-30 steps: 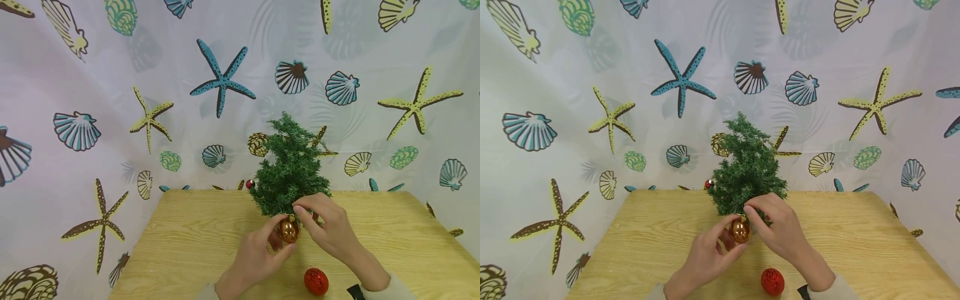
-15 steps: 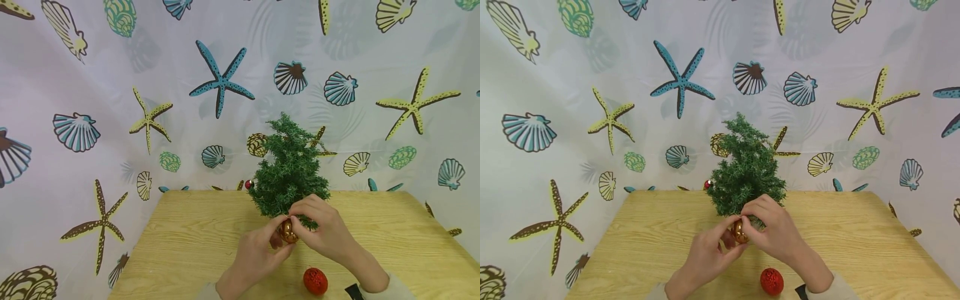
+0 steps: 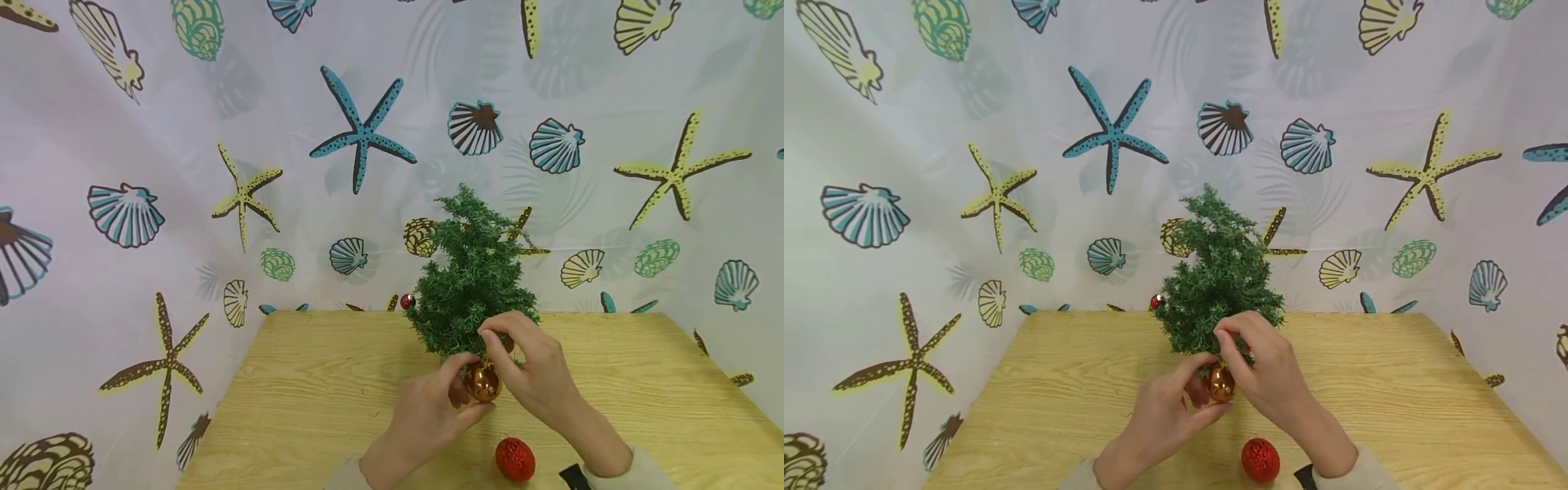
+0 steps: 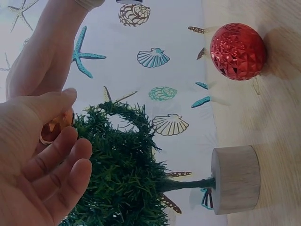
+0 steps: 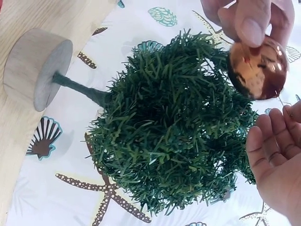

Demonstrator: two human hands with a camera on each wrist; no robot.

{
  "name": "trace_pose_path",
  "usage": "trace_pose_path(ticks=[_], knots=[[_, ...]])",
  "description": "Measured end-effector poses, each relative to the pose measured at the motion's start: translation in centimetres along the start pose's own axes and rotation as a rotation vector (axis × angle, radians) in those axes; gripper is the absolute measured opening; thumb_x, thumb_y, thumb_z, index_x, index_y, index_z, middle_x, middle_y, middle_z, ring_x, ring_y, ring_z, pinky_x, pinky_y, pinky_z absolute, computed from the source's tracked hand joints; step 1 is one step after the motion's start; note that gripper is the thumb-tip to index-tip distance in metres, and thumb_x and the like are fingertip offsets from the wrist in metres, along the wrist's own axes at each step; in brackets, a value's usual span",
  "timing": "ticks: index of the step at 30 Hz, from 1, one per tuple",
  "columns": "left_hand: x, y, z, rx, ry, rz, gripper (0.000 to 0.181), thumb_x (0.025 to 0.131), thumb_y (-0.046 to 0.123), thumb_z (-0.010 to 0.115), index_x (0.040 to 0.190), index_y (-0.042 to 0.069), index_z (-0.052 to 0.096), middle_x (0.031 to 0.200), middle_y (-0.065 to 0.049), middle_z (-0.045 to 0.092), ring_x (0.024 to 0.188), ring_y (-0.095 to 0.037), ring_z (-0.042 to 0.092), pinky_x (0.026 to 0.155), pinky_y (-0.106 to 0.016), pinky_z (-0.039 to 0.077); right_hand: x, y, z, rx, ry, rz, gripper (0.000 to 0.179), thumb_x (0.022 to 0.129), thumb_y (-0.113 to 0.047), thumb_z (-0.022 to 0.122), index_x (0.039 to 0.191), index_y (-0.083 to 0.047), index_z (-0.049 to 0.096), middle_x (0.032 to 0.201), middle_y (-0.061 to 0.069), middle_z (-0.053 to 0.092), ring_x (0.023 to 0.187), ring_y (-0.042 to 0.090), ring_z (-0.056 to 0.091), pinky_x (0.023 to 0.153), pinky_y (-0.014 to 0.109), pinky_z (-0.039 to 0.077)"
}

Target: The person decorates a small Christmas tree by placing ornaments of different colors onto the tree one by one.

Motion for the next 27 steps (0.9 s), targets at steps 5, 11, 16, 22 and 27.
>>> trace_pose_path(ticks=[5,11,16,22,27], knots=[[0.9,0.5,-0.6,-0.044,0.026,0.006,0.065,0.086,0.037,0.089,0.138,0.012,0.060,0.073,0.007,0.068,0.057,0.009,0.050,0.055,-0.003,0.036,0.2,-0.3,-0.2,-0.004,0.005,0.004,0.018,0.095,0.008,0.068,0.105,-0.007,0.071,0.095,-0.001,0.067,0.077,0.003,0.051,0.068,0.016,0.043],[2.9,1.0,-2.6,-0.173,0.127,-0.009,0.035,0.102,0.021,0.071,0.133,0.005,0.066,0.069,0.000,0.070,0.051,0.009,0.048,0.051,-0.006,0.040,0.7,-0.9,-0.5,0.015,0.029,-0.038,0.014,0.100,0.003,0.065,0.107,-0.008,0.071,0.096,0.001,0.068,0.076,0.005,0.053,0.067,0.017,0.044],[4.6,1.1,-4.2,-0.241,0.198,-0.026,0.018,0.102,0.013,0.069,0.116,0.004,0.077,0.064,-0.003,0.068,0.048,0.013,0.037,0.046,-0.007,0.035,1.0,-0.9,-0.7,0.018,0.030,-0.021,0.023,0.093,0.012,0.067,0.106,-0.006,0.071,0.096,0.002,0.068,0.078,0.005,0.052,0.068,0.017,0.043],[6.3,1.4,-4.6,-0.229,0.201,0.004,0.014,0.102,0.011,0.068,0.104,0.005,0.080,0.060,-0.001,0.063,0.049,0.012,0.036,0.047,-0.009,0.034,1.3,-0.4,-1.5,0.011,0.064,-0.002,0.021,0.094,0.012,0.066,0.107,-0.004,0.071,0.094,0.003,0.068,0.076,0.006,0.053,0.069,0.017,0.043],[7.7,1.4,-4.2,-0.235,0.175,-0.017,0.016,0.103,0.013,0.067,0.107,0.005,0.079,0.058,0.000,0.060,0.047,0.009,0.038,0.045,-0.012,0.033,1.9,0.1,-2.7,-0.032,0.139,-0.002,0.015,0.099,0.007,0.064,0.107,-0.002,0.072,0.090,0.004,0.067,0.073,0.007,0.056,0.069,0.015,0.046]])
Point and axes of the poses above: each hand's wrist, its own x-axis towards the middle knuckle, its own z-axis out of the palm, y = z × x, the point moved 10 cm from there along x, towards the middle knuckle
